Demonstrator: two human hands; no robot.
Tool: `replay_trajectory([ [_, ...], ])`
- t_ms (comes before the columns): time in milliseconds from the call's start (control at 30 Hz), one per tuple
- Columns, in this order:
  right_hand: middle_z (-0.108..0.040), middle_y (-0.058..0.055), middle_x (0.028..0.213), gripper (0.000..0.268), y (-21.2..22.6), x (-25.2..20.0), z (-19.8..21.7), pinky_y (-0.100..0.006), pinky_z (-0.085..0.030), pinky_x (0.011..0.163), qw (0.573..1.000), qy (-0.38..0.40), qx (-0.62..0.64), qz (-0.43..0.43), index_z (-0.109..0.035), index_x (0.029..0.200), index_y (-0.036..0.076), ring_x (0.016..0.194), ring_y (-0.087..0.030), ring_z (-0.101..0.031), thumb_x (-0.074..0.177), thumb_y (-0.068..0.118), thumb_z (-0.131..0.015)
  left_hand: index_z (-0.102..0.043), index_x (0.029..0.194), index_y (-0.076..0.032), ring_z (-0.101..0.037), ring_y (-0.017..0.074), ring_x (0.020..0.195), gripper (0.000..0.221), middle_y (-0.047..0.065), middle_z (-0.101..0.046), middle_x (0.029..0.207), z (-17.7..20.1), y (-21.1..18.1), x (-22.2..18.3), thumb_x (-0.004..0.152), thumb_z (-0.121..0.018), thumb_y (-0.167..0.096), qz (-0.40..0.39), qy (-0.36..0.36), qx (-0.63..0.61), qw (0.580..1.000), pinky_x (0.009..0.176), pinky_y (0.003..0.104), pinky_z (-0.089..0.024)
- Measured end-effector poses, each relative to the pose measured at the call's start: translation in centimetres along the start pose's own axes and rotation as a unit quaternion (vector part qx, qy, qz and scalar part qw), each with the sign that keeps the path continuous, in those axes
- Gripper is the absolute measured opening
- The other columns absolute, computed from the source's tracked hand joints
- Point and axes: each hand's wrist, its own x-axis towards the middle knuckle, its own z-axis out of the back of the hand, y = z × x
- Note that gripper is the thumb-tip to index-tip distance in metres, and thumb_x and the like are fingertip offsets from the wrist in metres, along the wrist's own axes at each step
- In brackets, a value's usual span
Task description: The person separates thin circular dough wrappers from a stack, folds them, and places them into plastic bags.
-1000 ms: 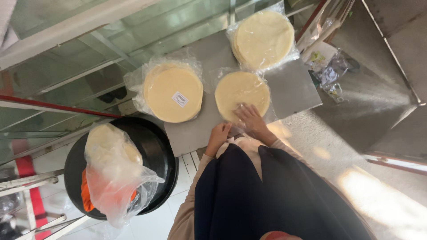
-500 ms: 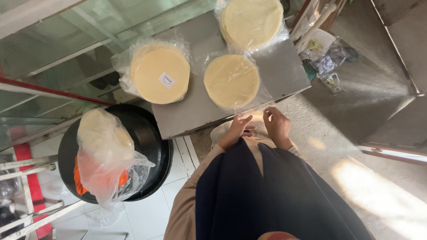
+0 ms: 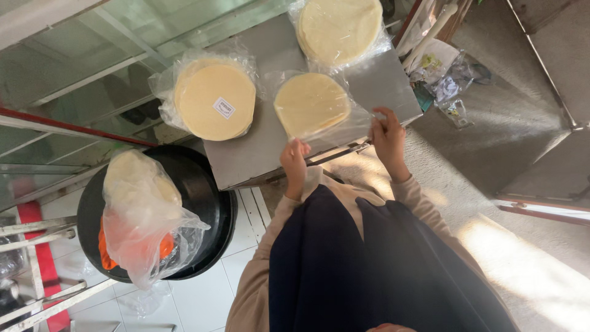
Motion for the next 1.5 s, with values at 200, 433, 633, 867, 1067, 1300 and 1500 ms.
replay_trajectory([
  [200,-0.066,-0.003,0.078,0.018,4.2,2.7,-0.9,-0.023,-0.046,0.053,0.968,0.043,0.242,-0.039,-0.065,0.120,0.000,0.060,-0.008,-0.057,0.110,0.007,-0.052,-0.067,0.082,0.002,-0.049,0.0111,0.061,0.029,0.006,-0.064,0.071,-1.9,-11.4,4.8,0.103,-0.056,-0.015,-0.101,-0.047,0.149,0.982,0.059,0.028,-0.040],
  [433,-0.068,-0.005,0.073,0.015,5.7,0.5,-0.7,-0.023,-0.051,0.053,0.961,0.244,0.133,-0.017,-0.067,0.113,0.001,0.061,-0.009,-0.061,0.102,0.005,-0.057,-0.056,0.116,0.000,-0.059,0.0279,0.092,0.035,0.015,-0.062,0.106,3.7,-13.8,3.2,0.086,-0.070,-0.012,-0.055,0.019,0.403,0.913,0.079,0.039,-0.049],
  [633,-0.072,-0.003,0.071,0.020,7.0,-4.1,-2.4,-0.027,-0.053,0.055,0.900,0.434,-0.019,-0.030,-0.068,0.112,0.008,0.057,-0.011,-0.066,0.100,0.018,-0.055,-0.055,0.125,0.003,-0.052,0.0398,0.105,0.059,0.024,-0.054,0.112,6.8,-11.0,-0.2,0.070,-0.074,-0.012,-0.153,0.160,0.401,0.889,0.091,0.047,-0.043],
  [867,-0.078,-0.002,0.079,0.023,7.9,-4.5,-1.9,-0.029,-0.057,0.068,0.781,0.624,-0.013,-0.009,-0.066,0.115,0.010,0.069,-0.013,-0.074,0.097,0.023,-0.061,-0.061,0.101,-0.002,-0.061,0.0293,0.087,0.014,0.014,-0.066,0.093,8.8,-9.4,-0.8,0.100,-0.063,-0.016,-0.035,0.076,0.345,0.935,0.081,0.038,-0.049],
  [1067,-0.075,-0.009,0.111,0.024,10.2,-5.7,-5.6,-0.034,-0.057,0.082,0.812,0.574,0.097,0.031,-0.069,0.117,0.006,0.095,-0.019,-0.072,0.098,0.020,-0.063,-0.054,0.109,-0.003,-0.059,0.0168,0.080,0.020,0.009,-0.063,0.089,11.6,-6.9,2.6,0.108,-0.054,-0.022,0.025,0.057,0.259,0.964,0.074,0.030,-0.049],
  [1300,-0.072,-0.016,0.112,0.022,7.4,-8.8,-16.3,-0.038,-0.054,0.094,0.945,0.326,-0.016,0.016,-0.069,0.115,0.003,0.104,-0.030,-0.070,0.098,0.011,-0.057,-0.053,0.118,-0.003,-0.050,0.0093,0.079,0.017,0.003,-0.053,0.086,10.2,-6.5,3.7,0.110,-0.051,-0.018,0.071,0.183,0.090,0.976,0.072,0.026,-0.044],
  [1500,-0.073,-0.015,0.104,0.013,1.4,-9.6,-19.4,-0.040,-0.058,0.086,0.860,0.246,-0.444,0.054,-0.073,0.092,0.005,0.101,-0.029,-0.070,0.085,0.012,-0.064,-0.059,0.121,-0.004,-0.040,0.0208,0.053,0.031,0.011,-0.044,0.059,9.3,-13.2,6.0,0.097,-0.069,-0.020,0.099,0.386,0.255,0.881,0.053,0.035,-0.034],
])
